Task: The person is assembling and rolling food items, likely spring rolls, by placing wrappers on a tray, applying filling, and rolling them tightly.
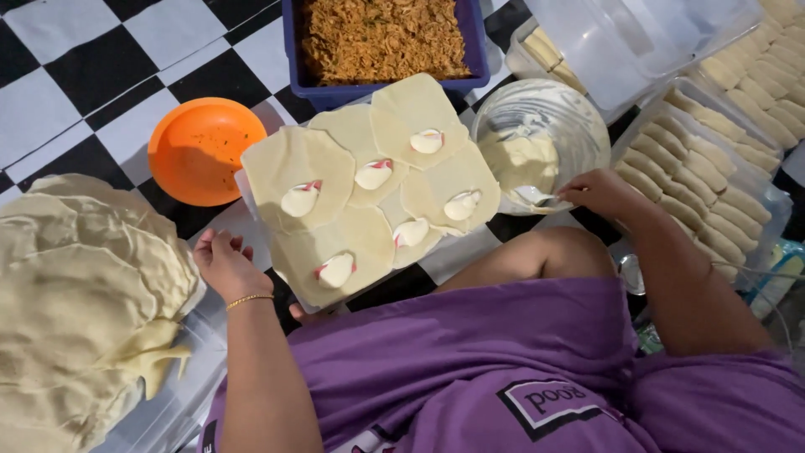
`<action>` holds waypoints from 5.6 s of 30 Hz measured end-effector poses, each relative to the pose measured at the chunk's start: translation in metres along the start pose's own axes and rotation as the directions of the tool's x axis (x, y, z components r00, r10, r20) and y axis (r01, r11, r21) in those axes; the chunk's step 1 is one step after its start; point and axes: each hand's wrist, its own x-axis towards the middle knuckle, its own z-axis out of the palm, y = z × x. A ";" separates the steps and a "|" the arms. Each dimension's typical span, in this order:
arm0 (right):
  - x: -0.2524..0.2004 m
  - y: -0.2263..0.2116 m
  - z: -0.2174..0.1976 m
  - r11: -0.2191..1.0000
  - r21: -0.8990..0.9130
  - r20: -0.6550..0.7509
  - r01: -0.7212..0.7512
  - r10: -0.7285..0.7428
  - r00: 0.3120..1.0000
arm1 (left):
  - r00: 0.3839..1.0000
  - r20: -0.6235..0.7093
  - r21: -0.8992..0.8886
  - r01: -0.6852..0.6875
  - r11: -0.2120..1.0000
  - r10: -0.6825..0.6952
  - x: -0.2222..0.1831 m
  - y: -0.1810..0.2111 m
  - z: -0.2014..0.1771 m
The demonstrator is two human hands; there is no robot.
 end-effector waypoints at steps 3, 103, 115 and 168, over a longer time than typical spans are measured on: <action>-0.012 -0.026 0.001 0.990 -0.137 -0.045 -0.034 0.029 0.999 | 1.000 0.013 0.009 -0.007 1.000 0.007 -0.011 0.006 0.004; 0.023 -0.387 0.141 0.260 -0.431 0.072 0.864 -0.945 0.320 | 0.433 0.892 0.393 -0.885 0.248 0.133 0.033 0.012 0.008; 0.049 -0.417 0.131 0.419 -0.331 0.035 0.845 -0.890 0.455 | 0.499 0.833 0.458 -0.864 0.207 0.239 0.040 -0.001 0.021; 0.028 -0.417 0.159 0.198 -0.460 -0.169 0.865 -0.977 0.134 | 0.371 0.922 0.385 -0.909 -0.158 0.109 -0.022 0.014 0.021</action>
